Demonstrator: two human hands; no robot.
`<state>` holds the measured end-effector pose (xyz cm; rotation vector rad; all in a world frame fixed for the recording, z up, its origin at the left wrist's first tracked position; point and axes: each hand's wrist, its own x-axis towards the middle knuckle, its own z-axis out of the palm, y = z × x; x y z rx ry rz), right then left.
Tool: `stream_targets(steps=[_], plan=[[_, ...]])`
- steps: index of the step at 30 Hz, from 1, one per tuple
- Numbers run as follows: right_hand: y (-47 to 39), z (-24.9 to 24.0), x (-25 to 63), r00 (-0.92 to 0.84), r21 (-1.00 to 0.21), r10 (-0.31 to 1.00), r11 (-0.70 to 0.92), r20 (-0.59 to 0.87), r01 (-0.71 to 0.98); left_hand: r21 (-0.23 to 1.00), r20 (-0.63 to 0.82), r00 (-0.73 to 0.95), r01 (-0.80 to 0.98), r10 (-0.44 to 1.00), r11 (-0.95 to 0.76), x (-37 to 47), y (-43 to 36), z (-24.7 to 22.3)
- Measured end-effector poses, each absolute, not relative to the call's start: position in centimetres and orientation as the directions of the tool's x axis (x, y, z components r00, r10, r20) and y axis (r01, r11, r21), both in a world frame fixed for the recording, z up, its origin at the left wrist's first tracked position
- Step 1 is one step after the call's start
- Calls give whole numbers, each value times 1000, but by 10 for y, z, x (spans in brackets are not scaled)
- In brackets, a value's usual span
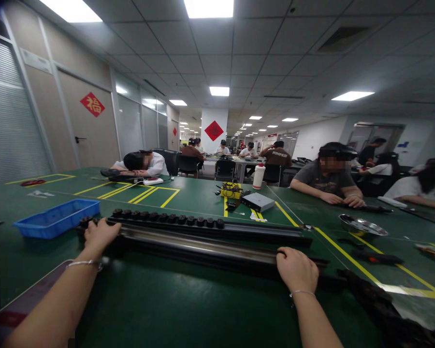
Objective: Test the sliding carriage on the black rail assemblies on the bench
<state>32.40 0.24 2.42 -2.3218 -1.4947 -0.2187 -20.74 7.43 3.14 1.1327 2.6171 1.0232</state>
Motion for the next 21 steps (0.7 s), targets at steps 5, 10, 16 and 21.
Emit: stream_targets(steps=[5,10,16,21], plan=[[2,24,323,430,-215,839,-376,333,901,562,184,-707,646,683,517,-209,75,28],[3,22,324,411,-192,844,-365,345,911,481,243,-688,697,684,531,-205,69,31],[2,23,323,427,-203,837,-378,341,903,491,204,-696,681,688,543,-200,66,37],[6,19,328,436,-224,836,-379,332,898,625,115,-727,583,677,519,-209,76,36]])
